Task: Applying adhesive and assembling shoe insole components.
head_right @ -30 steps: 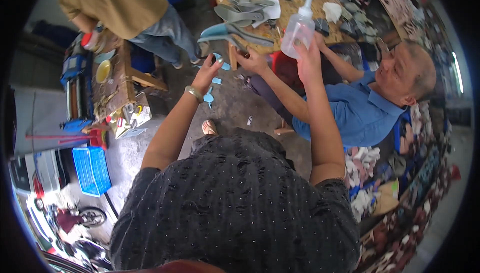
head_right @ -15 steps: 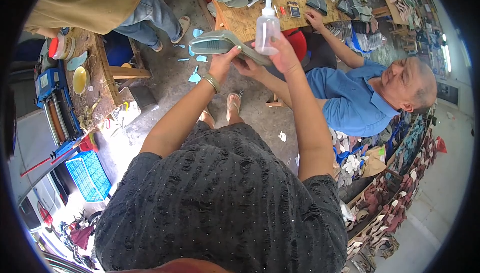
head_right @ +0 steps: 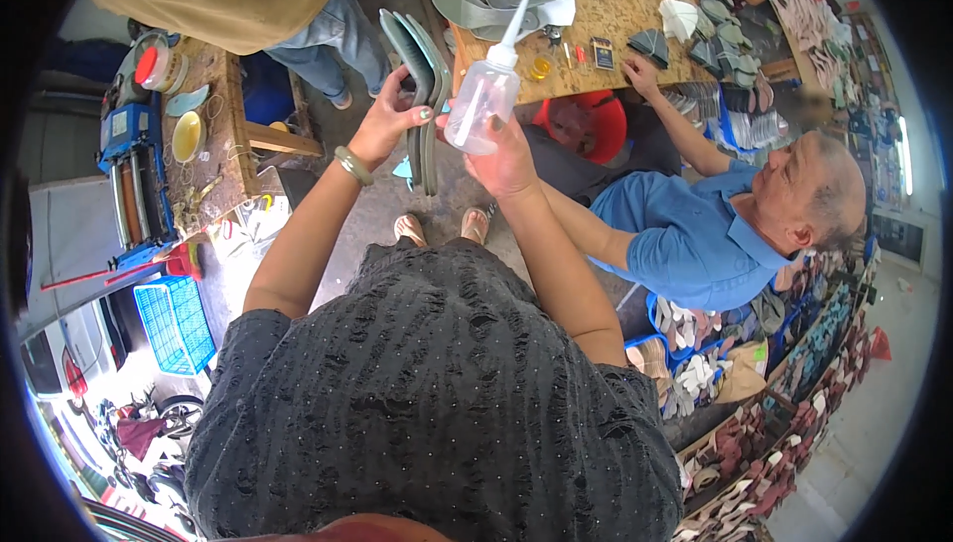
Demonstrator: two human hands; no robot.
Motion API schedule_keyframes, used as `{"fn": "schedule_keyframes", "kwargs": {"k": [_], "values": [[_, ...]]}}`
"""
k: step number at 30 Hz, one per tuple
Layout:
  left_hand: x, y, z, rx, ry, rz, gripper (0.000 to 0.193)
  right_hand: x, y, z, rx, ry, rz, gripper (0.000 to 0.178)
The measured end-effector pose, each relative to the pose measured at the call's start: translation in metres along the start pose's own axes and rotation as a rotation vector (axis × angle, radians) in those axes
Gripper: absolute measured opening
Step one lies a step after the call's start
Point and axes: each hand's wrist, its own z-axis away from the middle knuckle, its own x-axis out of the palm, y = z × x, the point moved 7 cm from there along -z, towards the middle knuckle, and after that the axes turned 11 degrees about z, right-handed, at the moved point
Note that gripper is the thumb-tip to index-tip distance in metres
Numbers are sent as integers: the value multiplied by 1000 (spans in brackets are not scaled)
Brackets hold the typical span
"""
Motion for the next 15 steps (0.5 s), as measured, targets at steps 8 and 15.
{"fn": "schedule_keyframes", "kwargs": {"k": [8,15], "values": [[-13,23,66,-54,127,31,95,38,0,3,-40,-24,98,89],[-19,40,110,42,209,-317,106,47,22,4,-64,45,318,78]]}}
